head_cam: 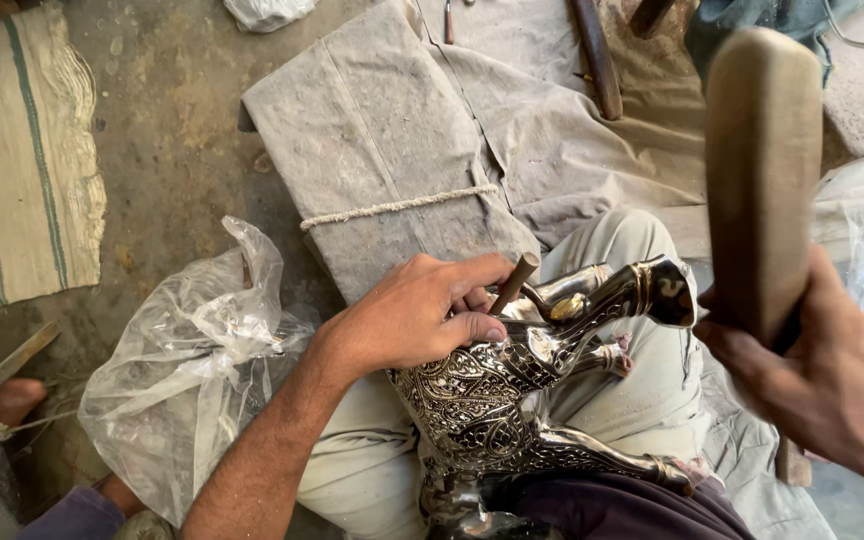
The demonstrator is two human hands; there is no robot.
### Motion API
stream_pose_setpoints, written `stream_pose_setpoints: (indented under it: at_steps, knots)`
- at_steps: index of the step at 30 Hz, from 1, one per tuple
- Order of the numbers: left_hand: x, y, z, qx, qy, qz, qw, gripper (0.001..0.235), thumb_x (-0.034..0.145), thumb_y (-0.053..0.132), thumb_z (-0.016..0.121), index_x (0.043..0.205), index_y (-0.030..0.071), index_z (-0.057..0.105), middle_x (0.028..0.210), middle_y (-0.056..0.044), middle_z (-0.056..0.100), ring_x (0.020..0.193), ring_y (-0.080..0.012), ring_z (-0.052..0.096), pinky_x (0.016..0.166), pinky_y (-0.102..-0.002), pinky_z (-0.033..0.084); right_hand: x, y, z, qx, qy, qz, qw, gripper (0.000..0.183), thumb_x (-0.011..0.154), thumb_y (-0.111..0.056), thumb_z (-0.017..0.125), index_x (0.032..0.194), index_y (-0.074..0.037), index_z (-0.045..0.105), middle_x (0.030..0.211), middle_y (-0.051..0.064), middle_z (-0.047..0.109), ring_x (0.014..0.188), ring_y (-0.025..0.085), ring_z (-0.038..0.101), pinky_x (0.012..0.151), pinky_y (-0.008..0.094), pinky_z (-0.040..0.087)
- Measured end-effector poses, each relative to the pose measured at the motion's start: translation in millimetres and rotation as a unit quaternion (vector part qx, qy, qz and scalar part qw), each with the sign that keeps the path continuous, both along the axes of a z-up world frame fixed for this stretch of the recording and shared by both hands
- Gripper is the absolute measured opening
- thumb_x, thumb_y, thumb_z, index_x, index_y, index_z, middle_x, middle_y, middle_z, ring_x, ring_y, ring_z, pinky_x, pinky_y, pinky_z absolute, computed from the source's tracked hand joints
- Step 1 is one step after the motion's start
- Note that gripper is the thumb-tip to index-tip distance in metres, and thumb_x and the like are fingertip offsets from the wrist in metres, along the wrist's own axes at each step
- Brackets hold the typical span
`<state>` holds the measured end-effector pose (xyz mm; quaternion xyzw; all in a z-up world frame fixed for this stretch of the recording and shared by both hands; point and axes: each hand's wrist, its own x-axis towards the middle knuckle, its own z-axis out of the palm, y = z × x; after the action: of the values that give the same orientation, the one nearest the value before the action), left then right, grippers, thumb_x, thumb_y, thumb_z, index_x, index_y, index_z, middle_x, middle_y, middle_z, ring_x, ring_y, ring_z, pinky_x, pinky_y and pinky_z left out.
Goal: The person uses a small metal chisel and a wooden mallet to engrave decorative patterns onto a silver-colored metal elephant statue. They repeatedly tap the chisel along the surface to create fine lines and details.
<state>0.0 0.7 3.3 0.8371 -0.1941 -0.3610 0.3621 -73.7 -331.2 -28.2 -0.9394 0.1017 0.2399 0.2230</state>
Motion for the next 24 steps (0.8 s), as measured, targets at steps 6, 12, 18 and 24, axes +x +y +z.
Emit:
stream_pose_setpoints:
  at_steps: [6,12,18,24]
  knots:
    - [0.7,-0.7,-0.2,-0.011,0.022,0.015,1.000,0.052,0.085,0.025,0.076,0.134,0.015,0.062,0.089,-0.006,0.082,0.080,-0.0177,0.080,0.074,-0.037,0.060,-7.8,0.0,1.7,0.016,-0.040,0.019,0.999,0.061,0.086,-0.019,0.074,0.143,-0.011,0.053,0.097,0.017,0.071,0.081,0.031,0.072,0.072,0.044,0.058]
    - [-0.3,2.0,-1.0,-0.010,-0.012,0.000,1.000,0.047,0.084,0.025,0.079,0.129,0.014,0.067,0.087,-0.005,0.082,0.077,-0.0166,0.079,0.071,-0.038,0.060,-17.0,6.8,-0.1,-0.016,-0.082,0.085,0.993,0.058,0.083,-0.017,0.072,0.139,-0.014,0.058,0.106,0.012,0.073,0.087,0.030,0.073,0.078,0.044,0.056]
    - [-11.2,6.4,-9.2,-0.024,0.006,0.082,0.996,0.045,0.083,0.034,0.079,0.119,0.012,0.064,0.080,-0.006,0.080,0.071,-0.0151,0.079,0.063,-0.037,0.061,-5.7,-1.9,-4.0,0.028,-0.175,0.045,0.983,0.055,0.084,-0.014,0.072,0.136,-0.004,0.060,0.108,0.019,0.072,0.088,0.029,0.073,0.077,0.039,0.059]
    - [-18.1,5.5,-9.7,-0.041,-0.021,0.094,0.995,0.039,0.085,0.035,0.078,0.113,0.010,0.066,0.081,-0.008,0.080,0.075,-0.0144,0.079,0.063,-0.036,0.062,13.5,-5.4,-7.9,0.008,-0.143,0.085,0.986,0.060,0.088,-0.018,0.073,0.144,-0.007,0.056,0.092,0.012,0.070,0.073,0.023,0.066,0.065,0.035,0.058]
